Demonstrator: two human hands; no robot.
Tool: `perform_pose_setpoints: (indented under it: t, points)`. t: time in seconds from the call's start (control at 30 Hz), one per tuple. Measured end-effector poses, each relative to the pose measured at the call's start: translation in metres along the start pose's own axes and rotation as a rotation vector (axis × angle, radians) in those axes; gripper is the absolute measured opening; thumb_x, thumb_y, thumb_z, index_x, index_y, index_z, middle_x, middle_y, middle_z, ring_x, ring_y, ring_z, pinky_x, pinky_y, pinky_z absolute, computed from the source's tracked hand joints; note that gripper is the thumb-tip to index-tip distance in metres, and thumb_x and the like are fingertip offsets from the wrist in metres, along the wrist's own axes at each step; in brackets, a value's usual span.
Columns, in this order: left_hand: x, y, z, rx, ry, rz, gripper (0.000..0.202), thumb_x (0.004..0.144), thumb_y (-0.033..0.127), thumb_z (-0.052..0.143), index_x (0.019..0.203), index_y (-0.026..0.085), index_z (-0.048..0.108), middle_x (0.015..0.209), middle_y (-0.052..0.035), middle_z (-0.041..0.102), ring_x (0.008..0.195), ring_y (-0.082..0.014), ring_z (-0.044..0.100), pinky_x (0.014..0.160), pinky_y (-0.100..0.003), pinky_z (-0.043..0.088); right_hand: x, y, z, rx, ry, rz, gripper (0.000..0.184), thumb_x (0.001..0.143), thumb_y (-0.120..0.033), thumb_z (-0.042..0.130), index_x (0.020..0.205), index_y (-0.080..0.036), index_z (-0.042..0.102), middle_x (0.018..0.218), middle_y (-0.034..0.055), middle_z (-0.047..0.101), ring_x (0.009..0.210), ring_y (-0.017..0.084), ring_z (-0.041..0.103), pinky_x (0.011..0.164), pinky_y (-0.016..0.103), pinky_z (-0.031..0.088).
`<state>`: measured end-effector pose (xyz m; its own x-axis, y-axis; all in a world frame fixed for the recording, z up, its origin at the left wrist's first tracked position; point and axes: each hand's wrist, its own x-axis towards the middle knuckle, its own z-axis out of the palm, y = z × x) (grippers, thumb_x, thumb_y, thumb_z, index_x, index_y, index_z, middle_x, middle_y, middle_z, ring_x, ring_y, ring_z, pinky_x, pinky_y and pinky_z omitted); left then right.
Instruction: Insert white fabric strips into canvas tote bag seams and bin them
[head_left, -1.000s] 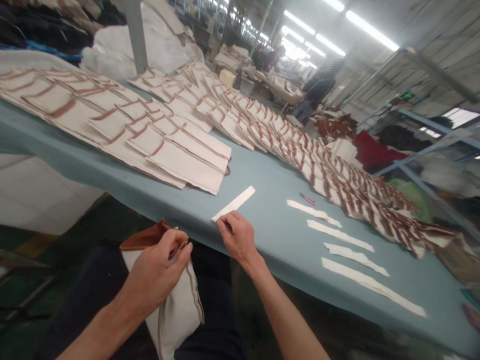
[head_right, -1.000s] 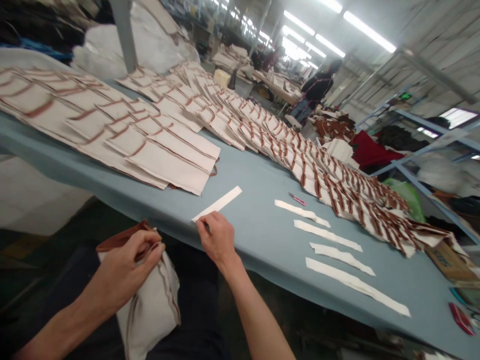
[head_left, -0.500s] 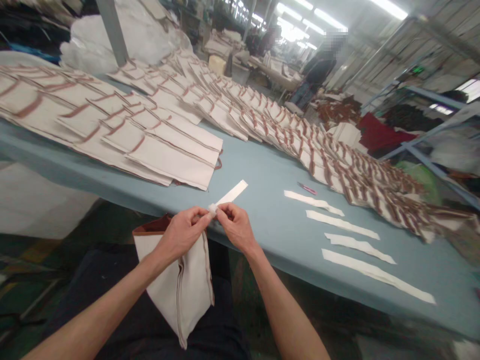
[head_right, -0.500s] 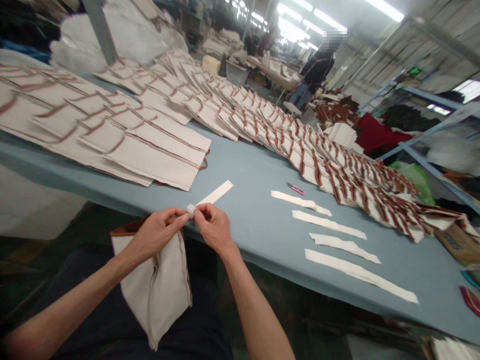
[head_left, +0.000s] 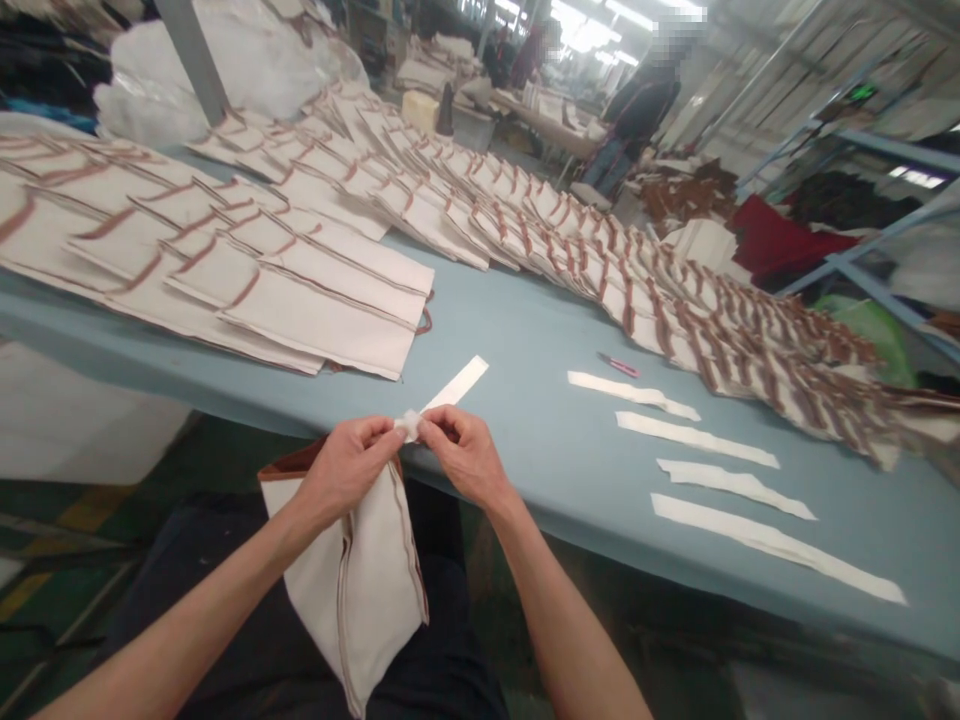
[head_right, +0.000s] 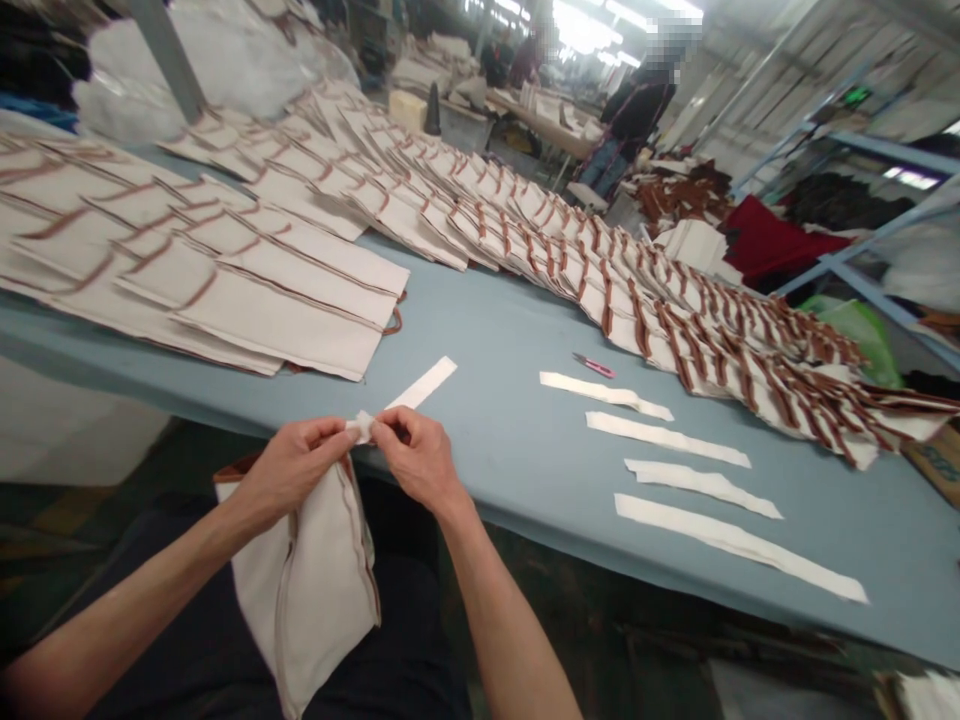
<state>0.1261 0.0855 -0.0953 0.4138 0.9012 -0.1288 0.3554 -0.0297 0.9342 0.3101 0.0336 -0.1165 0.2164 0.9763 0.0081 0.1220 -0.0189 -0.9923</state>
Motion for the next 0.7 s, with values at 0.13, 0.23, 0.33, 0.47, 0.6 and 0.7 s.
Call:
perform_pose_setpoints:
  t: [0.13, 0.23, 0.33, 0.47, 0.6, 0.7]
  points:
    - [-0.005, -0.004, 0.000, 0.045, 0.082, -0.065, 0.044, 0.085, 0.062, 0.059, 0.064, 0.023, 0.062, 0.057, 0.0039, 0.055, 0.058, -0.0173, 0.049, 0.057, -0.027, 0.037, 0.007, 0.004, -0.006, 0.148, 0.152, 0.054, 0.033, 0.093, -0.055, 0.074, 0.093, -0.022, 0.074, 0.078, -0.0012, 0.074, 0.073, 0.017, 0.068, 0.065, 0.026, 0.057]
    - [-0.010, -0.007, 0.000, 0.087, 0.164, -0.103, 0.045, 0.085, 0.064, 0.057, 0.064, 0.024, 0.062, 0.056, 0.0046, 0.050, 0.056, -0.0171, 0.048, 0.055, -0.028, 0.034, 0.013, 0.006, -0.007, 0.254, 0.270, 0.099, 0.034, 0.095, -0.057, 0.072, 0.097, -0.023, 0.070, 0.083, 0.0004, 0.076, 0.075, 0.018, 0.071, 0.058, 0.025, 0.059]
    - [-0.014, -0.009, 0.000, 0.126, 0.241, -0.123, 0.045, 0.084, 0.064, 0.056, 0.065, 0.024, 0.065, 0.056, 0.0042, 0.050, 0.057, -0.0177, 0.049, 0.056, -0.028, 0.035, 0.016, 0.008, -0.002, 0.340, 0.363, 0.128, 0.030, 0.094, -0.052, 0.073, 0.098, -0.023, 0.069, 0.083, 0.0008, 0.077, 0.075, 0.018, 0.073, 0.054, 0.023, 0.059]
    - [-0.020, -0.013, 0.001, 0.164, 0.332, -0.134, 0.044, 0.084, 0.063, 0.054, 0.065, 0.025, 0.064, 0.056, 0.0032, 0.051, 0.058, -0.0192, 0.052, 0.058, -0.029, 0.039, 0.020, 0.009, 0.002, 0.448, 0.469, 0.147, 0.024, 0.095, -0.046, 0.072, 0.098, -0.023, 0.069, 0.082, 0.0002, 0.077, 0.074, 0.016, 0.073, 0.050, 0.019, 0.057]
    - [-0.025, -0.016, -0.001, 0.194, 0.378, -0.129, 0.045, 0.084, 0.065, 0.052, 0.064, 0.026, 0.062, 0.056, 0.0025, 0.054, 0.057, -0.0195, 0.052, 0.056, -0.029, 0.040, 0.025, 0.009, -0.005, 0.540, 0.547, 0.155, 0.021, 0.098, -0.042, 0.065, 0.098, -0.021, 0.069, 0.088, 0.0023, 0.080, 0.078, 0.016, 0.075, 0.053, 0.019, 0.060]
    - [-0.022, -0.018, -0.007, 0.226, 0.392, -0.121, 0.043, 0.084, 0.063, 0.054, 0.066, 0.026, 0.065, 0.055, 0.0021, 0.057, 0.057, -0.0205, 0.056, 0.057, -0.030, 0.045, 0.029, 0.008, -0.011, 0.565, 0.586, 0.157, 0.021, 0.098, -0.041, 0.063, 0.100, -0.021, 0.069, 0.089, 0.0041, 0.081, 0.078, 0.016, 0.075, 0.055, 0.022, 0.063]
